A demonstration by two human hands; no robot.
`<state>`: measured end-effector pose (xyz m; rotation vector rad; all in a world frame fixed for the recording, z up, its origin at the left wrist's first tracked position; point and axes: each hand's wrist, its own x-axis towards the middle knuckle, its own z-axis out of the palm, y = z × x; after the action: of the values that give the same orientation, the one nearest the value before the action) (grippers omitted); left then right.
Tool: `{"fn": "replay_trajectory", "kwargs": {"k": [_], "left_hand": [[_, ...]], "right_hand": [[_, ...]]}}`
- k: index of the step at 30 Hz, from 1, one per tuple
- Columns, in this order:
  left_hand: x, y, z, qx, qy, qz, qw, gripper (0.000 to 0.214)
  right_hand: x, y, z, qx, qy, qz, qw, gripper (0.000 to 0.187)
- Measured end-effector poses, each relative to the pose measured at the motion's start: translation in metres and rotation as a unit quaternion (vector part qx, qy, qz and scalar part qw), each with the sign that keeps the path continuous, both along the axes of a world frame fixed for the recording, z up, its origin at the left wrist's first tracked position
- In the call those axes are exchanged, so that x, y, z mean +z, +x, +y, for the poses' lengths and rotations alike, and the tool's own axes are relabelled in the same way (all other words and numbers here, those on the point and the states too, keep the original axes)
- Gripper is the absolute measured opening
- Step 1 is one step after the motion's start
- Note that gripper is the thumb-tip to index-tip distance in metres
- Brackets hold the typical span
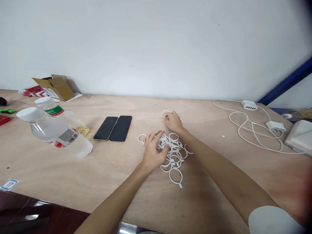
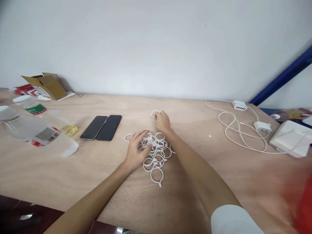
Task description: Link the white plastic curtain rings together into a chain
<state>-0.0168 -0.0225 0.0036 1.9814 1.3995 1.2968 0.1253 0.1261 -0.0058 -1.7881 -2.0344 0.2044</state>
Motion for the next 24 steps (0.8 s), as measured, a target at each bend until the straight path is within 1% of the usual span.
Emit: {"fn": "replay_trajectory", "kwargs": {"k": [2, 3, 5, 6, 7, 8, 10, 12, 14, 16, 17, 19, 22, 24], "left_hand": [[0.001, 0.000, 0.000, 0.012, 0.006, -0.007, 1.000, 0.039], [0.001, 0.000, 0.000, 0.020, 0.009, -0.009, 1.000, 0.037], [0.001, 0.000, 0.001, 0.038, 0.014, -0.013, 0.999, 0.034], [0.001, 0.000, 0.001, 0.046, 0.015, -0.014, 0.999, 0.036], [0.001, 0.001, 0.001, 0.051, 0.016, -0.015, 0.998, 0.038], [0.001, 0.001, 0.001, 0.051, 0.016, -0.019, 0.998, 0.042], [0.000, 0.001, 0.002, 0.037, 0.013, -0.038, 0.999, 0.051], [-0.001, 0.001, 0.002, 0.008, 0.010, -0.062, 0.998, 0.053], [-0.002, 0.001, 0.002, -0.020, 0.010, -0.073, 0.997, 0.049], [-0.001, 0.000, 0.001, -0.040, 0.012, -0.056, 0.998, 0.045], [-0.001, 0.000, 0.001, -0.046, 0.011, -0.042, 0.998, 0.043], [-0.001, 0.000, 0.001, -0.055, 0.007, -0.008, 0.998, 0.039], [-0.001, -0.001, 0.000, -0.070, 0.007, 0.028, 0.997, 0.031], [-0.001, -0.001, -0.001, -0.087, 0.015, 0.039, 0.995, 0.031]], "right_hand": [[0.003, 0.002, -0.008, 0.037, 0.025, 0.019, 0.999, 0.023], [0.007, 0.003, -0.014, 0.054, 0.036, 0.045, 0.997, 0.021], [0.016, 0.005, -0.032, 0.069, 0.041, 0.144, 0.986, 0.018], [0.020, 0.006, -0.044, 0.070, 0.029, 0.209, 0.975, 0.018], [0.025, 0.006, -0.057, 0.072, 0.006, 0.279, 0.958, 0.019], [0.029, 0.006, -0.072, 0.078, -0.028, 0.350, 0.933, 0.021], [0.036, 0.005, -0.103, 0.105, -0.094, 0.453, 0.880, 0.025], [0.040, 0.002, -0.129, 0.114, -0.134, 0.508, 0.843, 0.026], [0.042, 0.000, -0.146, 0.110, -0.146, 0.538, 0.823, 0.026], [0.042, 0.001, -0.154, 0.102, -0.136, 0.548, 0.819, 0.026], [0.041, 0.001, -0.155, 0.101, -0.126, 0.546, 0.822, 0.026], [0.039, 0.004, -0.156, 0.097, -0.106, 0.528, 0.837, 0.025], [0.036, 0.005, -0.155, 0.069, -0.076, 0.503, 0.858, 0.023], [0.035, 0.004, -0.155, 0.055, -0.062, 0.496, 0.864, 0.026]]}}
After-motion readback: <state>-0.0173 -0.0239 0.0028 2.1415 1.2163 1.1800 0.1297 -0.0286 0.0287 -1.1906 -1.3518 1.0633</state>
